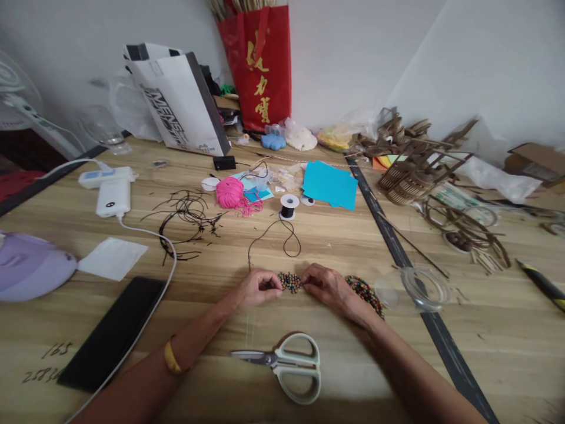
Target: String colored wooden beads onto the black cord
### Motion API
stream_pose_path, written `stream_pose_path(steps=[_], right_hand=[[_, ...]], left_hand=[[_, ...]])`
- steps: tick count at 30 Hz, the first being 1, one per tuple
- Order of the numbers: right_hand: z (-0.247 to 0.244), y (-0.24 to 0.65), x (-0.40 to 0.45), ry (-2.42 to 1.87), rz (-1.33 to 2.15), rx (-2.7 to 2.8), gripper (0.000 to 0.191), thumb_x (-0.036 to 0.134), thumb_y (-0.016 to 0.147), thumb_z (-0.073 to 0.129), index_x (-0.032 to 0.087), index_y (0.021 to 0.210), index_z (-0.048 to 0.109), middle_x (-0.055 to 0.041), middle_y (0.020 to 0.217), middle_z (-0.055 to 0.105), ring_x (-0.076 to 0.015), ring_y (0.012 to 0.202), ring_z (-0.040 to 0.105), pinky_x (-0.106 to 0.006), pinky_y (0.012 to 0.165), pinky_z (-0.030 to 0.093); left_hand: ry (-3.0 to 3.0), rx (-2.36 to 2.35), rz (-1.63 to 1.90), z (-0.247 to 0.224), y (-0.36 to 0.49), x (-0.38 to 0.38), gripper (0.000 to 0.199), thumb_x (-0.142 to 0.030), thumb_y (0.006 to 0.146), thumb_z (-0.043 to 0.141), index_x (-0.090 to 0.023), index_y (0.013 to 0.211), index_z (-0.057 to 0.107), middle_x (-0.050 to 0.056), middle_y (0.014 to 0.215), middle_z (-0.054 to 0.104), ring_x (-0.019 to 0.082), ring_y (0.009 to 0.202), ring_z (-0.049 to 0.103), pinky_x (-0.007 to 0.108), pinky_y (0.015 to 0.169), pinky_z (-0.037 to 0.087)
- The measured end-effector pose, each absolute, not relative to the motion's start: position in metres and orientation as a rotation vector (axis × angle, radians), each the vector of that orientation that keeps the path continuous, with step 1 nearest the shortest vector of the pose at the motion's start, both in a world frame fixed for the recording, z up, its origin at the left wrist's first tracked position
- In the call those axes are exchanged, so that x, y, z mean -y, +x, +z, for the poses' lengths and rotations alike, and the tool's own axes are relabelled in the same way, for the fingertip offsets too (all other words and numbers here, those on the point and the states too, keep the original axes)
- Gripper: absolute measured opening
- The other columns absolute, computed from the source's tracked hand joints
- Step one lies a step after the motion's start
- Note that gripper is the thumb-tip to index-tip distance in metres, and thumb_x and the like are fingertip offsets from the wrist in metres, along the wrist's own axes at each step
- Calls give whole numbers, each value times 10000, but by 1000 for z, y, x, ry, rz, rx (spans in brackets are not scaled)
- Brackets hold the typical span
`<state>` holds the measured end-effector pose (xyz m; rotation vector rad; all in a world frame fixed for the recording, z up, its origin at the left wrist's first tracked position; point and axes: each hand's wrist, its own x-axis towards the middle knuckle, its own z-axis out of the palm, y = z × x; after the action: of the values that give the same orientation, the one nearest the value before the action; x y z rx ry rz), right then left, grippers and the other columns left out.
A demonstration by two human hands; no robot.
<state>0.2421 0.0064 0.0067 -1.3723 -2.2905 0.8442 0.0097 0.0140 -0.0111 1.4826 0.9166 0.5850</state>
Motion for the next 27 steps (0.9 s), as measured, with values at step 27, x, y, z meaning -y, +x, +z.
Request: stream_pose_path(steps=[27], right_hand=[[-12,211,13,-928,735,2084,88,198,884,499,177,850,578,-57,766,621,-146,701,580,-246,638,468]], left_hand=[[1529,-936,579,-11,9,-14,156,-266,703,654,-111,708,637,21,680,608,118,653,523,211,613,402]])
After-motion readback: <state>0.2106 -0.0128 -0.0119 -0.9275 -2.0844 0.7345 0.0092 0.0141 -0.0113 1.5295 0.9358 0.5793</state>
